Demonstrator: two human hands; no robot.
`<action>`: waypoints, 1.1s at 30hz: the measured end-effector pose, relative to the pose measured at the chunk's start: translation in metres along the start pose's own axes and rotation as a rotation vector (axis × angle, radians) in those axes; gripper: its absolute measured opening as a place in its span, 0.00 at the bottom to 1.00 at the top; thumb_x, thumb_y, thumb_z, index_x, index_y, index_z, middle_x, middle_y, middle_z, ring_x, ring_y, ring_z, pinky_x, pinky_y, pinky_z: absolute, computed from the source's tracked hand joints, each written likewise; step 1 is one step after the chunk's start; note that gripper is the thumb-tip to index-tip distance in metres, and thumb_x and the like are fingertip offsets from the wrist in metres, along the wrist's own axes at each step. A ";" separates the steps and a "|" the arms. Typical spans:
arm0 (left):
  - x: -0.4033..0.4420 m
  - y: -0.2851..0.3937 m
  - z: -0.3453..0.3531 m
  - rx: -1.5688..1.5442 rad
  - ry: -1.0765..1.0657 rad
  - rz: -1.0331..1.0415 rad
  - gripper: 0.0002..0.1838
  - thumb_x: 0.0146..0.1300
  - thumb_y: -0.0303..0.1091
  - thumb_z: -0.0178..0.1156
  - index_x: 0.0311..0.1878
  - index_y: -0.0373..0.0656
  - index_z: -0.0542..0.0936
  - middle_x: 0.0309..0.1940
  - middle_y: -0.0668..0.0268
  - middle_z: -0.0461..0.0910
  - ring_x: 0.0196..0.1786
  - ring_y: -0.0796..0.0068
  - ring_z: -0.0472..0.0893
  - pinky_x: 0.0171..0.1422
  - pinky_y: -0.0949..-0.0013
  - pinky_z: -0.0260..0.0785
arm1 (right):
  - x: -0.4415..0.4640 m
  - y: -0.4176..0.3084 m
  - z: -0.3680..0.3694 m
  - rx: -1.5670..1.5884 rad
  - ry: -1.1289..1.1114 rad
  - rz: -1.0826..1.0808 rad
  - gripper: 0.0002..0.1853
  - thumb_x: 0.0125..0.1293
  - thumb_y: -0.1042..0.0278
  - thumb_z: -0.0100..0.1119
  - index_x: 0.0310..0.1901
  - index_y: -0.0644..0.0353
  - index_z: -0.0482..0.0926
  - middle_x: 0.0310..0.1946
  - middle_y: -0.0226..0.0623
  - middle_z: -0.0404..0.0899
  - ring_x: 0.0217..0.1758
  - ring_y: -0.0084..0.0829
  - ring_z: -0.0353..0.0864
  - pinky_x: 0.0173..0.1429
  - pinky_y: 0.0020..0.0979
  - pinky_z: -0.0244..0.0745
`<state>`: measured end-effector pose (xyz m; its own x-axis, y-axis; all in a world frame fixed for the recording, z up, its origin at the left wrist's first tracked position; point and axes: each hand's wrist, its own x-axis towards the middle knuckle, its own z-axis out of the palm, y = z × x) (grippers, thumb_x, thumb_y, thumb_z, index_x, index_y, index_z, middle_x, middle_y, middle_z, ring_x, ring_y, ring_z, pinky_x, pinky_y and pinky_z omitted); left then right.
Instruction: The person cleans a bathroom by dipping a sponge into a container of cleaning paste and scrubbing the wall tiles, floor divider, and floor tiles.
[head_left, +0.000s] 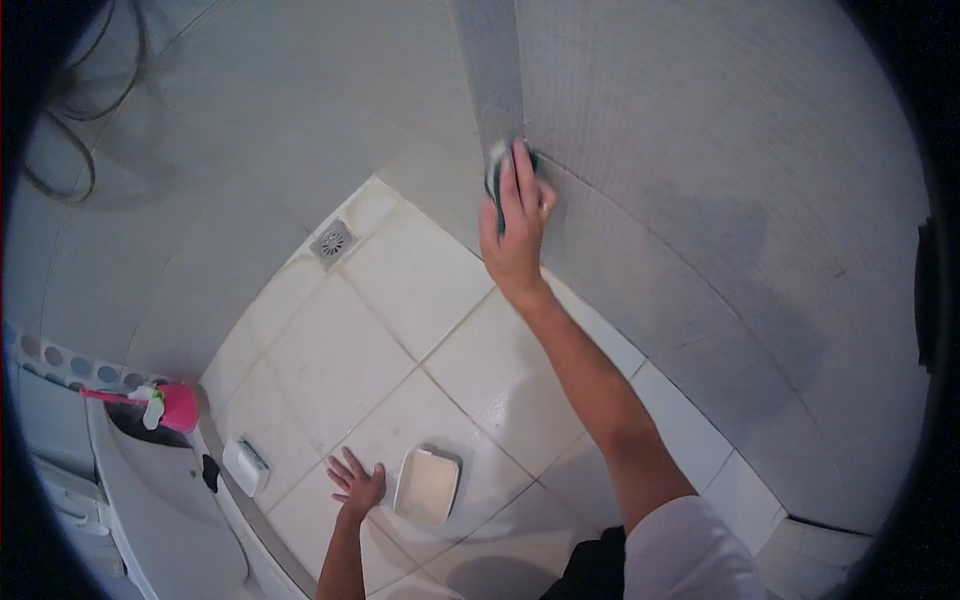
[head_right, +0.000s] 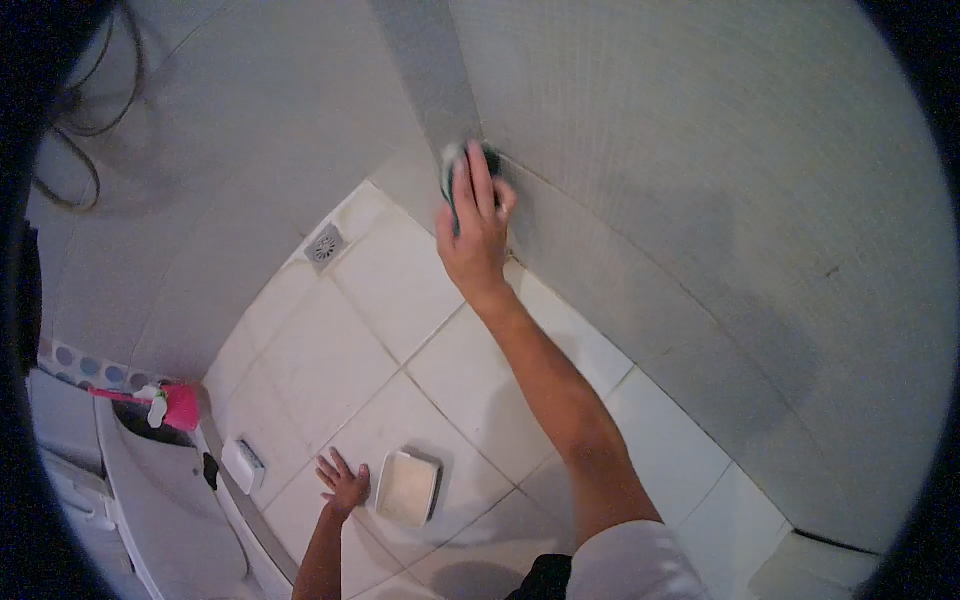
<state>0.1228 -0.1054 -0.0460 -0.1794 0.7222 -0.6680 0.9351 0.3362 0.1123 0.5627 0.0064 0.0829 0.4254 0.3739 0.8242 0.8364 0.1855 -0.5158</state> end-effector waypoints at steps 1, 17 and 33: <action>0.008 -0.006 0.002 -0.030 -0.054 -0.012 0.58 0.58 0.67 0.52 0.72 0.56 0.22 0.70 0.57 0.06 0.71 0.46 0.09 0.65 0.23 0.19 | -0.015 0.012 0.004 -0.024 -0.019 0.014 0.26 0.59 0.75 0.53 0.60 0.72 0.68 0.66 0.49 0.64 0.60 0.44 0.63 0.64 0.43 0.53; 0.017 -0.009 0.004 0.020 -0.065 -0.033 0.59 0.57 0.63 0.55 0.72 0.55 0.22 0.70 0.54 0.06 0.71 0.41 0.11 0.64 0.21 0.23 | -0.027 0.011 0.000 0.071 0.019 0.289 0.23 0.61 0.74 0.53 0.59 0.70 0.71 0.60 0.55 0.68 0.62 0.46 0.68 0.67 0.44 0.57; 0.001 -0.002 -0.009 -0.014 -0.126 -0.009 0.57 0.59 0.63 0.54 0.73 0.57 0.23 0.70 0.56 0.07 0.71 0.44 0.11 0.66 0.23 0.21 | 0.046 -0.022 -0.028 -0.230 -0.152 0.384 0.20 0.56 0.79 0.57 0.53 0.65 0.76 0.47 0.47 0.77 0.53 0.42 0.77 0.59 0.37 0.70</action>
<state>0.1181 -0.1001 -0.0403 -0.1466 0.6376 -0.7563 0.9293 0.3508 0.1156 0.5735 -0.0061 0.1387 0.6776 0.5080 0.5317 0.6908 -0.1918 -0.6971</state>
